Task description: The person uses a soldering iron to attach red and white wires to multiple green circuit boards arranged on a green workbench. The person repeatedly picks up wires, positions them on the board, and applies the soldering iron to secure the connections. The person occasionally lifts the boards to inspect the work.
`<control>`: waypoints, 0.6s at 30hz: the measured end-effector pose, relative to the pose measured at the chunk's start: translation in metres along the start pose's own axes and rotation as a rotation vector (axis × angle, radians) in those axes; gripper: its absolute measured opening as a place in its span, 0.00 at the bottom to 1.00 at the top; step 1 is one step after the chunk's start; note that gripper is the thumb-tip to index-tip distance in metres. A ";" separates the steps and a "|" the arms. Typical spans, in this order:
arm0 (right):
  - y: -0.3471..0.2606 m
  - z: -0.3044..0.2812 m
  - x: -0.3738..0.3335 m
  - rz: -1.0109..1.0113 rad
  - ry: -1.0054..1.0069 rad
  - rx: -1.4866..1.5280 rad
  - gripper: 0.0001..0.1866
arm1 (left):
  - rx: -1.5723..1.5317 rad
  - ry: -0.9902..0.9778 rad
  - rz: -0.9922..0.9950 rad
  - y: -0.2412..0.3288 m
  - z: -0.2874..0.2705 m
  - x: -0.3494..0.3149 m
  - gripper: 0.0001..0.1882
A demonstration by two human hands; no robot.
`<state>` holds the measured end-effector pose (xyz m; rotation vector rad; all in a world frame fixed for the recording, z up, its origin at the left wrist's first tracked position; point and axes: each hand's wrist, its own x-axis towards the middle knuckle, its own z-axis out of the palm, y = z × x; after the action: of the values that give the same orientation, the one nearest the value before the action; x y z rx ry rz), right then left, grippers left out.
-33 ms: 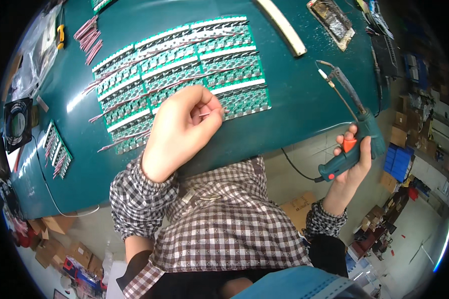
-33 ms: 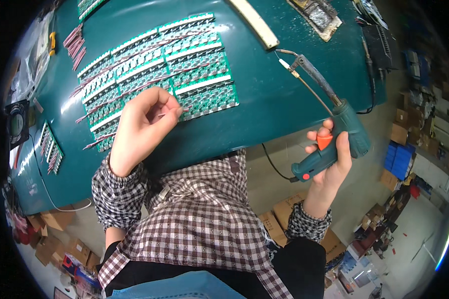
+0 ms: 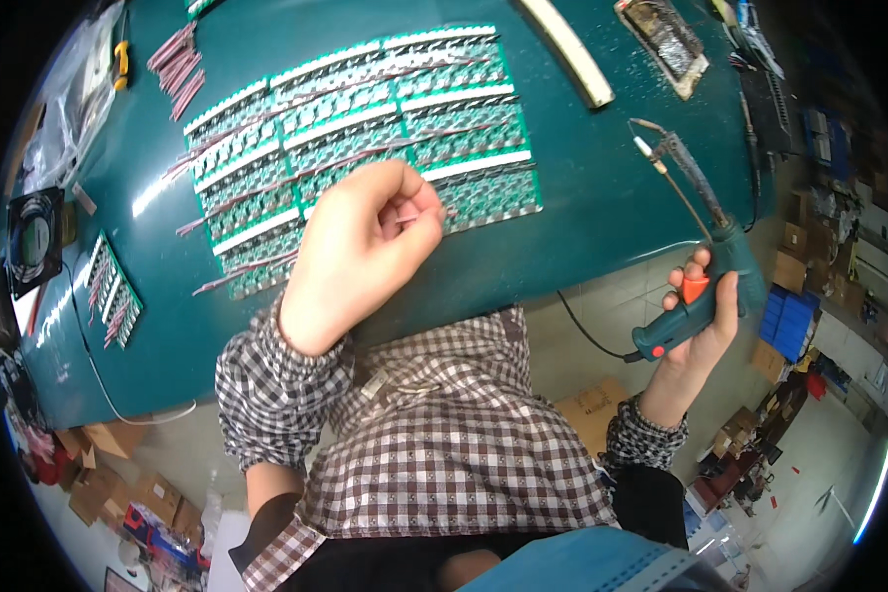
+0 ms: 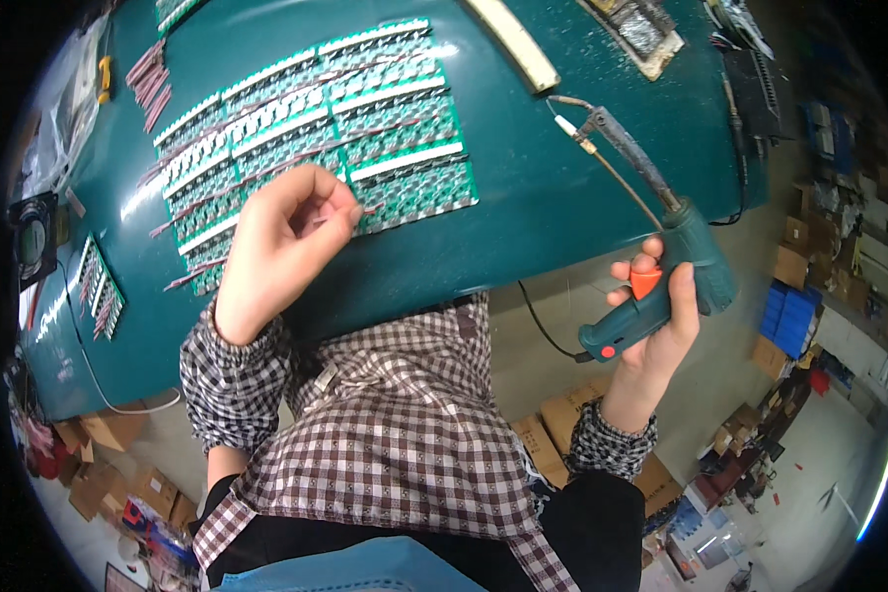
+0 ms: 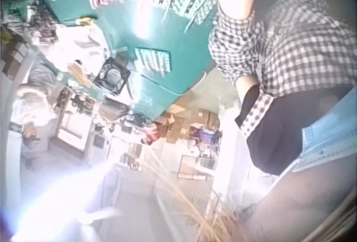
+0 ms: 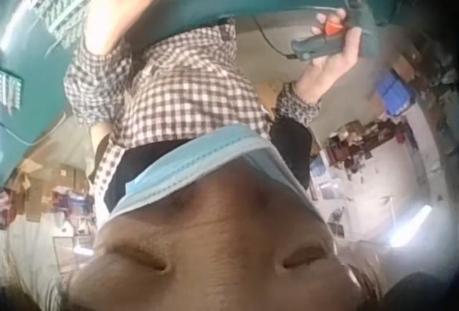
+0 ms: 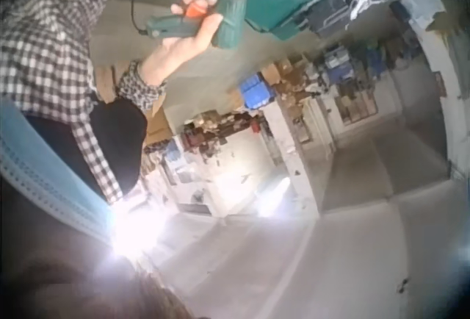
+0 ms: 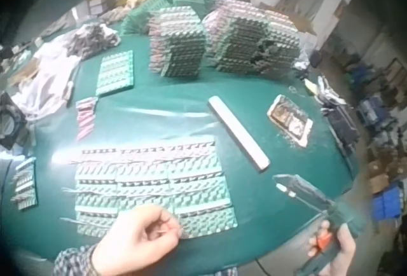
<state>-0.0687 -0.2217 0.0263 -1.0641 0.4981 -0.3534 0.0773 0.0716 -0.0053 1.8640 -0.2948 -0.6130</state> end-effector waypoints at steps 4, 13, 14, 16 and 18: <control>0.005 -0.002 -0.006 0.047 -0.072 0.030 0.22 | -0.005 0.030 0.030 -0.008 -0.010 0.002 0.02; 0.009 -0.006 -0.016 0.096 -0.192 -0.207 0.25 | 0.169 0.019 0.059 -0.002 -0.004 0.004 0.02; 0.010 -0.005 -0.017 0.101 -0.189 -0.219 0.25 | 0.175 0.028 0.076 -0.002 0.000 0.005 0.02; 0.012 -0.003 -0.020 0.108 -0.175 -0.249 0.26 | 0.189 0.047 0.112 -0.004 0.010 0.008 0.01; 0.012 0.003 -0.021 0.113 -0.150 -0.301 0.26 | 0.270 0.089 0.197 -0.012 0.017 0.013 0.02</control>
<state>-0.0845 -0.2038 0.0210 -1.3366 0.4833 -0.0980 0.0777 0.0566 -0.0245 2.0824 -0.5163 -0.3675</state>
